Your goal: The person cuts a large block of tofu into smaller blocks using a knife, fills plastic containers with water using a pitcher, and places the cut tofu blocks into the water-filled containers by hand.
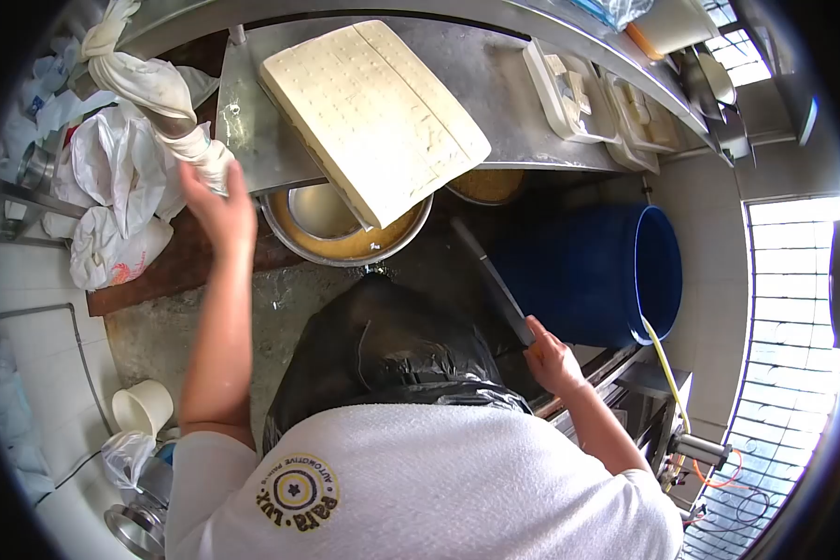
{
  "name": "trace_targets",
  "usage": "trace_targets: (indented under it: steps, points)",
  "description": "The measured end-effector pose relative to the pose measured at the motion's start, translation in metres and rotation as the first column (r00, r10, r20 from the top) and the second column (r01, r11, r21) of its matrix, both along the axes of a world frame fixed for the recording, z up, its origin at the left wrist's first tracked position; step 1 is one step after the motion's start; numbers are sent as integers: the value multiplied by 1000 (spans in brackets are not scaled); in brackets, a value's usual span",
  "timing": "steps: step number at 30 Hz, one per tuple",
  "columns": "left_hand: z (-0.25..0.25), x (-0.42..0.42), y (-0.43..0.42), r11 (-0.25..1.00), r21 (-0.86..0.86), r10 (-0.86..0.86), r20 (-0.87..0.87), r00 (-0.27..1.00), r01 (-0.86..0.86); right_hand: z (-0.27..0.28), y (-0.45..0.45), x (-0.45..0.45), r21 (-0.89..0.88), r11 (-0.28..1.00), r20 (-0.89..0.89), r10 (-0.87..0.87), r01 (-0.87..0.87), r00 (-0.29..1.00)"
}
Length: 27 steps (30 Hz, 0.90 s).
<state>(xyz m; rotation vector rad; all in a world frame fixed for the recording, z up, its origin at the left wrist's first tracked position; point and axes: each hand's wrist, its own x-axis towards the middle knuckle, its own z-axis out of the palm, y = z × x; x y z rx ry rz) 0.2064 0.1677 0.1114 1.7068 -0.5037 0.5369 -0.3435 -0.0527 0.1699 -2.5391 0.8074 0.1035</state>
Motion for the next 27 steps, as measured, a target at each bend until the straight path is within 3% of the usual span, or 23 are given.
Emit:
trace_targets:
  steps: [1,2,3,4,5,7,9,10,12,13,14,17,20,22,23,25,27]
  points:
    - [-35,-19,-8,999,-4,-37,-123,992,37,-6,-6,8,-33,999,103,-27,30,994]
    - [-112,-24,-10,971,186,-41,-495,868,152,-12,-12,15,-65,996,206,-46,60,978]
    - [-107,-54,-23,938,-183,-311,-818,485,293,-14,-29,37,21,977,67,-214,213,974]
    - [-109,-75,-42,946,-207,-282,-903,325,248,-17,-45,64,82,924,-84,-367,373,927]
    - [-116,-90,-60,955,-222,-254,-954,156,196,0,-52,113,311,808,-22,-521,501,853]
    - [-122,-103,-83,883,-408,-423,-906,16,232,-13,-103,174,507,778,148,-502,370,852]
    - [-122,-109,-99,822,-537,-539,-841,-47,193,-32,-160,246,597,772,298,-466,218,833]
    - [-135,-110,-104,835,-517,-521,-853,-32,189,-52,-203,279,578,810,375,-372,100,849]
    - [-122,-114,-110,875,-457,-464,-886,11,162,-65,-254,359,453,878,375,-343,153,861]
    - [-116,-116,-111,903,-398,-408,-912,32,160,-78,-290,398,418,904,334,-247,92,909]
    - [-117,-117,-110,916,-345,-366,-927,78,202,-88,-306,439,442,885,364,-329,150,871]
    - [-107,-128,-113,948,-271,-295,-944,145,167,-102,-329,533,508,858,345,-280,73,896]
    - [-107,-147,-116,960,-277,-281,-954,106,49,-112,-318,595,487,873,395,-252,31,884]
    - [-112,-167,-114,946,-319,-315,-947,63,-55,-124,-306,616,664,747,256,-239,9,937]
    - [-120,-178,-112,925,-372,-370,-928,32,-80,-127,-298,620,672,741,245,-235,10,941]
    - [-110,-200,-115,859,-475,-493,-868,-58,-190,-110,-267,615,392,919,221,-54,-38,974]
    - [-110,-221,-123,837,-516,-542,-827,-146,-185,-106,-247,608,314,942,301,20,-119,953]
